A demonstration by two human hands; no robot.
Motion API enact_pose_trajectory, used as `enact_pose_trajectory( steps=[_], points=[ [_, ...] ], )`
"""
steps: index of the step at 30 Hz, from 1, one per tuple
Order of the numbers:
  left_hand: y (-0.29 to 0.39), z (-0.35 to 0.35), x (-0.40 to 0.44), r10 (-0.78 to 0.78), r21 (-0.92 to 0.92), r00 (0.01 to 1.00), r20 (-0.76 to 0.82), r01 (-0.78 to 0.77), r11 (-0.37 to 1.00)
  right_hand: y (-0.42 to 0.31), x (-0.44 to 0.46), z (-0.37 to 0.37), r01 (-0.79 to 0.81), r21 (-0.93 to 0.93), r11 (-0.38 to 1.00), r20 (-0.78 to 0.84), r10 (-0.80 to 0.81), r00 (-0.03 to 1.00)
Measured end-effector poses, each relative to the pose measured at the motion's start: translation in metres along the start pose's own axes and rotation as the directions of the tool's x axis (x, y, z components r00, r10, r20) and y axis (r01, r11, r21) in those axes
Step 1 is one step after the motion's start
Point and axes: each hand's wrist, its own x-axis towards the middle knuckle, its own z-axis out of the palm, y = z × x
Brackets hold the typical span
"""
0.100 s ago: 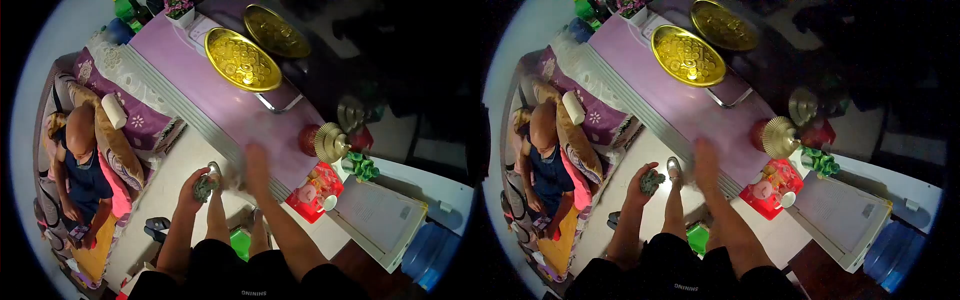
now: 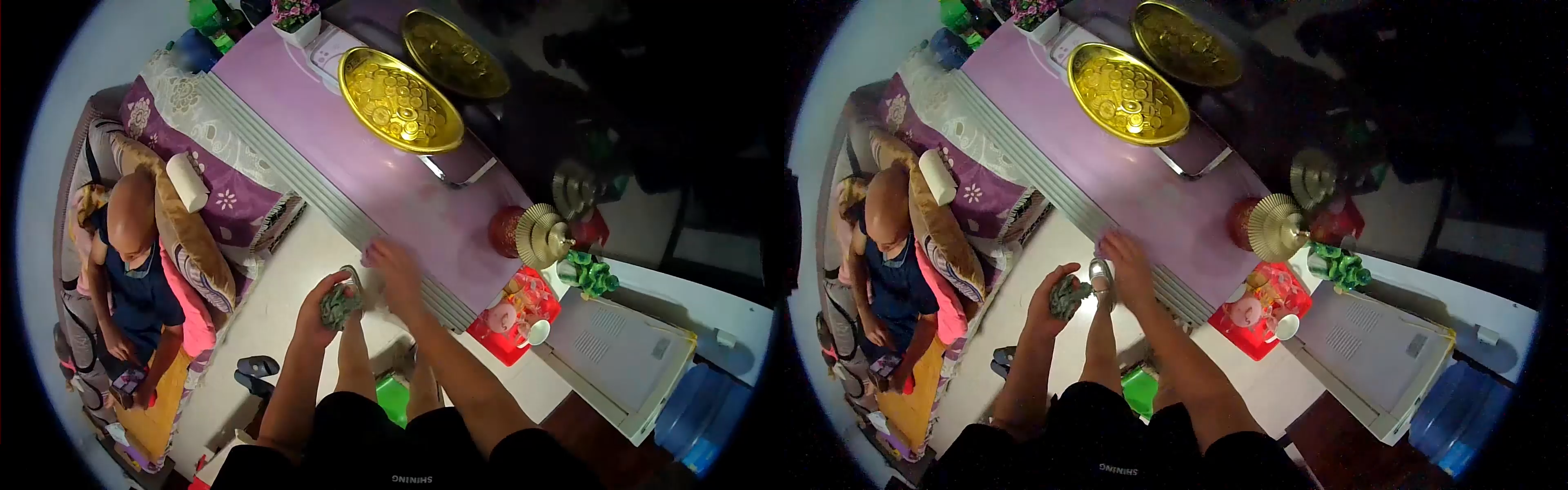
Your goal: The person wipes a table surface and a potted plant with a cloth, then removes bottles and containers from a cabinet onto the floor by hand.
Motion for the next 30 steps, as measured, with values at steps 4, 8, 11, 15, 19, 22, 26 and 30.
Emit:
enact_pose_trajectory(
  steps=[4, 8, 11, 15, 19, 22, 26, 30],
  points=[
    [0.008, -0.001, 0.004, 0.045, 0.058, 0.998, -0.044, -0.043, 0.997, 0.032, 0.041, -0.061, -0.425, 0.445, 0.788, -0.074, 0.506, 0.860],
    [0.002, -0.021, 0.005, 0.061, 0.063, 0.995, -0.081, -0.056, 0.996, 0.093, 0.045, -0.055, -0.323, -0.268, 0.908, -0.311, 0.236, 0.921],
    [-0.013, -0.015, 0.001, 0.011, 0.026, 0.998, -0.069, -0.010, 1.000, 0.090, 0.015, -0.055, -0.263, -0.376, 0.889, -0.159, 0.217, 0.963],
    [-0.031, 0.004, -0.012, -0.067, -0.066, 0.997, -0.032, 0.065, 0.996, 0.048, -0.107, -0.086, -0.260, -0.327, 0.909, 0.003, 0.276, 0.961],
    [-0.041, 0.012, -0.013, -0.081, -0.081, 0.992, -0.100, 0.073, 0.994, 0.022, -0.126, -0.042, -0.302, -0.172, 0.938, -0.322, 0.236, 0.917],
    [-0.042, 0.002, -0.013, -0.104, -0.172, 0.994, -0.045, 0.095, 0.980, -0.002, -0.065, -0.024, -0.221, -0.211, 0.952, -0.015, 0.223, 0.975],
    [-0.017, -0.008, -0.005, 0.030, -0.202, 1.000, 0.006, -0.029, 0.979, -0.022, 0.017, 0.004, 0.109, 0.013, 0.994, 0.073, -0.110, 0.991],
    [0.050, 0.007, 0.020, 0.172, -0.283, 0.985, -0.015, -0.169, 0.944, -0.033, 0.080, 0.020, 0.191, 0.118, 0.975, 0.072, -0.200, 0.977]
  ],
)
